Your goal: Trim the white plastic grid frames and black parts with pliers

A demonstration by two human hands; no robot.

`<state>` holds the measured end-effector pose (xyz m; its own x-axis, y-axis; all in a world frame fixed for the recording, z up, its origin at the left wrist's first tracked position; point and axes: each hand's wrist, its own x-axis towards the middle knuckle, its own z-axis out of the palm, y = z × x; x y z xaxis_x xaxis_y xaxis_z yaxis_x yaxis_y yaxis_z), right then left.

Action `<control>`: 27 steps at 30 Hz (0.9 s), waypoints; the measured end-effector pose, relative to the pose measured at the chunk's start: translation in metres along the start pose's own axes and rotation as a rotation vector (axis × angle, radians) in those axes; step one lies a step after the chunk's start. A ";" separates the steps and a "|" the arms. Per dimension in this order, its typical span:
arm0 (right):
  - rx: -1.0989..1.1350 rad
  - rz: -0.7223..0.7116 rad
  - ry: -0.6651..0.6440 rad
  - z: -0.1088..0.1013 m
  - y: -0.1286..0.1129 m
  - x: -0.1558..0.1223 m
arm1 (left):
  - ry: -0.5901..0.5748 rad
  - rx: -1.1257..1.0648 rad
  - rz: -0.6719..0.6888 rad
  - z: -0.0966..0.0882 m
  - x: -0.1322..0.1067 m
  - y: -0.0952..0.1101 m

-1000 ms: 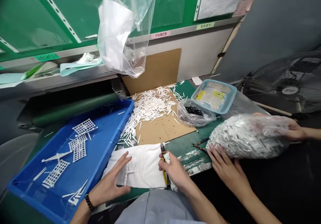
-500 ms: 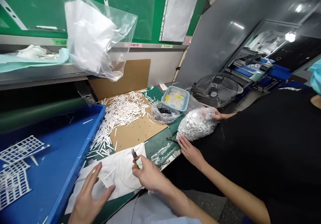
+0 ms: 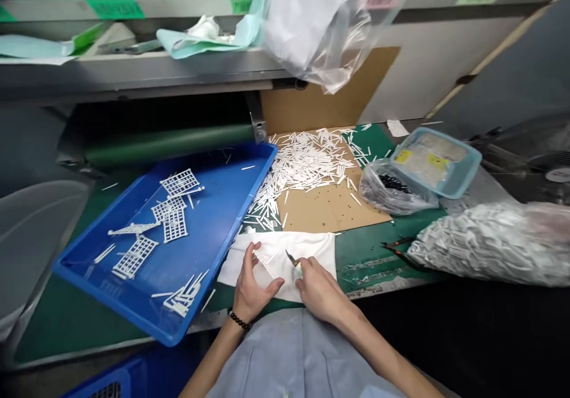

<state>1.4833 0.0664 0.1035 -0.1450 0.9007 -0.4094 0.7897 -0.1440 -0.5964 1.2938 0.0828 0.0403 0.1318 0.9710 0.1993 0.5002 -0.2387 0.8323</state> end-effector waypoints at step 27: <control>-0.336 -0.025 -0.220 0.019 -0.030 0.027 | -0.031 -0.020 0.004 0.001 0.000 -0.014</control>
<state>1.4447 0.0870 0.0975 -0.2615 0.7879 -0.5575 0.9301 0.0514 -0.3637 1.2875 0.0865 0.0277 0.1605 0.9693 0.1863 0.4827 -0.2417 0.8418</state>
